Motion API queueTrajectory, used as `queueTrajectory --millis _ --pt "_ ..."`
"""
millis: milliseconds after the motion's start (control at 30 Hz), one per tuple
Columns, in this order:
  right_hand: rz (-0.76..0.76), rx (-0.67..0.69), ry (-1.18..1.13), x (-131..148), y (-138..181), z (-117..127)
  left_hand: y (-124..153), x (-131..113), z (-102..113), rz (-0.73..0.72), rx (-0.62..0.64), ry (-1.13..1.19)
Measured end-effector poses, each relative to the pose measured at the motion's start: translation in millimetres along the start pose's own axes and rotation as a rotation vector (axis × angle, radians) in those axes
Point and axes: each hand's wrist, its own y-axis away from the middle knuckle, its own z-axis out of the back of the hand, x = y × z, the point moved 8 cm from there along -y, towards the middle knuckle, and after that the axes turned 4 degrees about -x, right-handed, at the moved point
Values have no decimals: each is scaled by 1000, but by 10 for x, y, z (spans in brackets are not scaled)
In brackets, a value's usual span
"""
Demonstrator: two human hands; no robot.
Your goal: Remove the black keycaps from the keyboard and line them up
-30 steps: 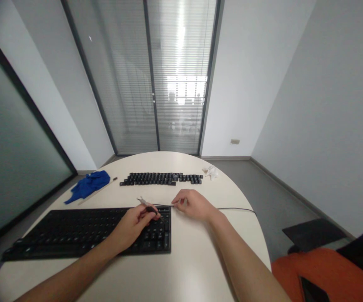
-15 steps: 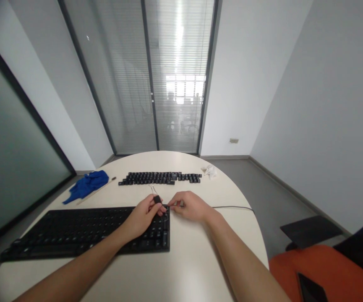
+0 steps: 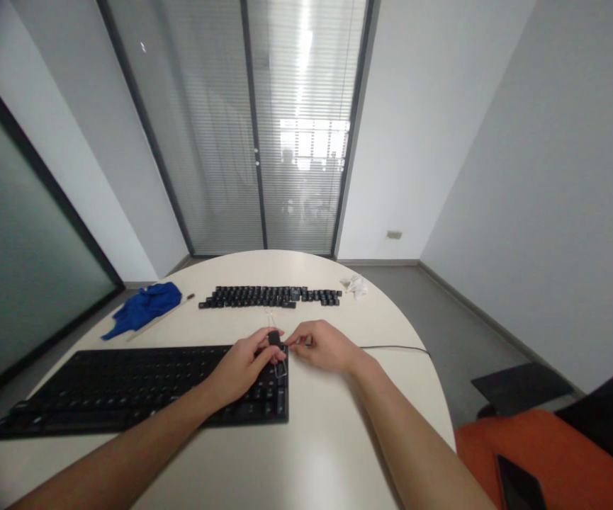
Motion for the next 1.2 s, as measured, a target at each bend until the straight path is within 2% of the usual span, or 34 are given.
queueTrajectory --millis 167,533,733,967,1200 --pt "-15 -6 -6 -38 0 -9 43 -107 -9 -37 26 -149" --pt "-15 7 -7 -36 12 0 89 -225 -42 -142 71 -246" --pt "-7 20 -14 -22 15 2 207 -329 -117 -307 112 -444" --pt "22 -4 9 -9 16 4 189 -248 -65 -188 37 -415" --pt "116 -24 -41 108 15 4 148 -116 -3 -14 21 -29"
